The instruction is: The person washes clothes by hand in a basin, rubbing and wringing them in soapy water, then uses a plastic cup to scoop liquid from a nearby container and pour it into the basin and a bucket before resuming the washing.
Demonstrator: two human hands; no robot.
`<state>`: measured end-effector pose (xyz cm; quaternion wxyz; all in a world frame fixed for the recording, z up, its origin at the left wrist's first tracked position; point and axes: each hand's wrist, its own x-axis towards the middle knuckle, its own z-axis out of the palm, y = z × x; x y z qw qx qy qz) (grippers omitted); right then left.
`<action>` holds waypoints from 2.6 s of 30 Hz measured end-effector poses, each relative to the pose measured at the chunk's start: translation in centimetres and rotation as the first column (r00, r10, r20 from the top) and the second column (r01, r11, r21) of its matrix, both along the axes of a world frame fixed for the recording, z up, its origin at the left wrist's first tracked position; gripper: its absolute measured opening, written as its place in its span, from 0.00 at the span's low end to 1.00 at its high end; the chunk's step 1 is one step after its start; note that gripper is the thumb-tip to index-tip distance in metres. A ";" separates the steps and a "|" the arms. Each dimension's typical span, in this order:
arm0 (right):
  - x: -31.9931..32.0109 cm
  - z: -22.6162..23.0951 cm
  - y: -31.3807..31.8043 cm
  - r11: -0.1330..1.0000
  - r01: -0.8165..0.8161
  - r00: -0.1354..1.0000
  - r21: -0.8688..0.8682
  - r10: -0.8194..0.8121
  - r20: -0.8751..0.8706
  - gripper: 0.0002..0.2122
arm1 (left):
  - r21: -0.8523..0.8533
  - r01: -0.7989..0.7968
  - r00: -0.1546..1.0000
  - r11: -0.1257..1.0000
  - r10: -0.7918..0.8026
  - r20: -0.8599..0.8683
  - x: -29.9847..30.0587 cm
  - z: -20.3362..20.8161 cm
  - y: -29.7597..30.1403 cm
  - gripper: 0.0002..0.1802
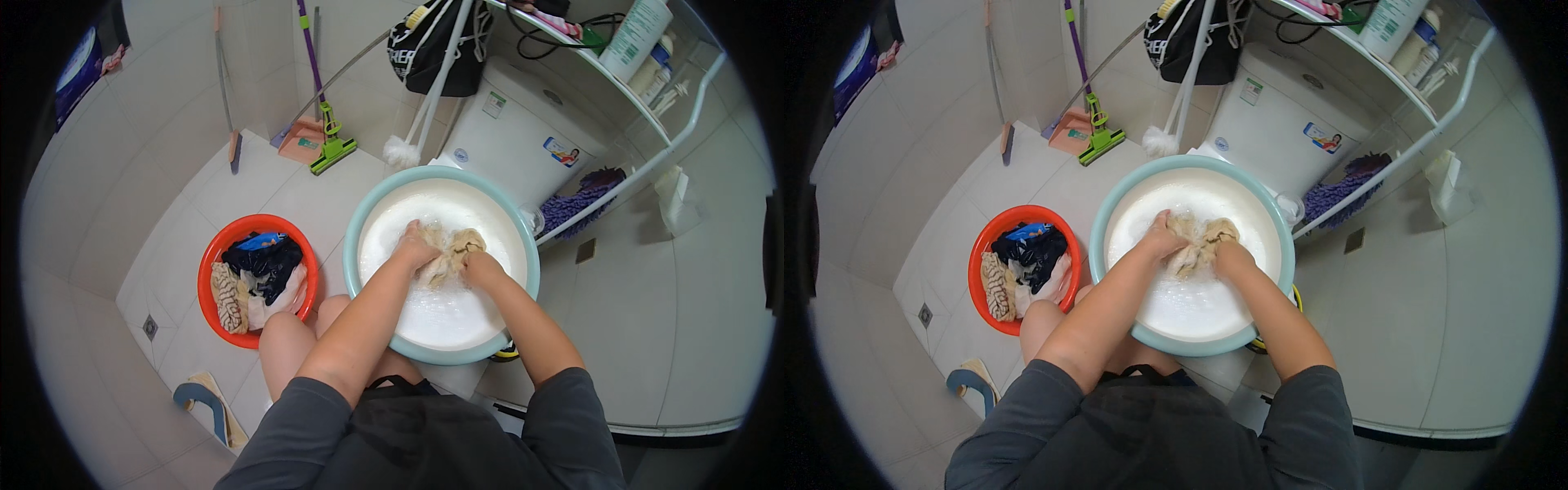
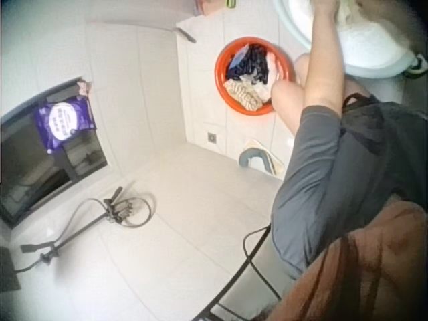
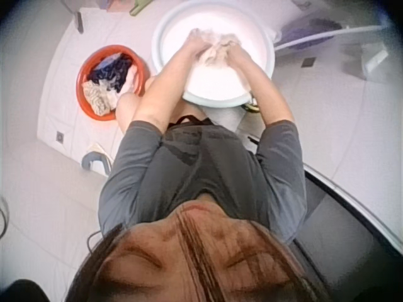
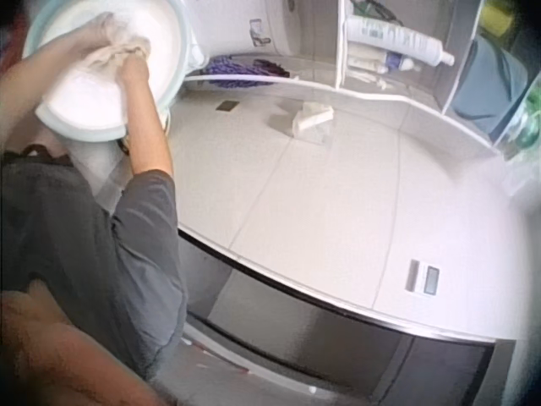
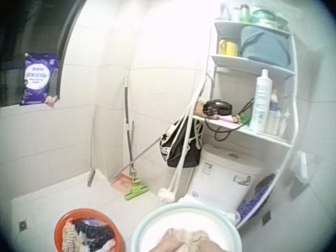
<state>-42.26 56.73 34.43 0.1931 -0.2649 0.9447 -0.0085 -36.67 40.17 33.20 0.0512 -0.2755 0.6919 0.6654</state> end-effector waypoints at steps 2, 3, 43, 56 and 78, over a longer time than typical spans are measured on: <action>-1.3 0.7 1.5 0.950 -0.003 0.999 -0.311 0.019 0.047 0.09 | 0.075 0.081 0.997 0.994 -0.081 0.003 1.3 2.3 0.4 0.42; -1.6 1.9 1.4 0.889 -0.011 0.997 -0.459 0.046 0.066 0.08 | 0.102 0.038 0.999 0.994 -0.039 0.002 1.4 2.4 0.2 0.41; 0.0 5.8 3.9 0.959 -0.282 0.950 -0.022 0.276 -0.144 0.22 | 0.254 -0.146 0.975 0.956 0.183 -0.130 3.7 5.8 -5.2 0.19; -0.3 2.9 -1.9 0.625 0.158 0.911 -0.765 0.207 0.357 0.07 | 0.566 -0.142 0.923 0.812 0.315 -0.220 4.0 4.5 -8.0 0.15; 2.8 3.7 -8.0 0.590 0.088 0.990 -0.803 -0.141 0.004 0.10 | 0.742 -0.226 0.932 0.631 0.362 -0.025 1.2 2.9 0.9 0.17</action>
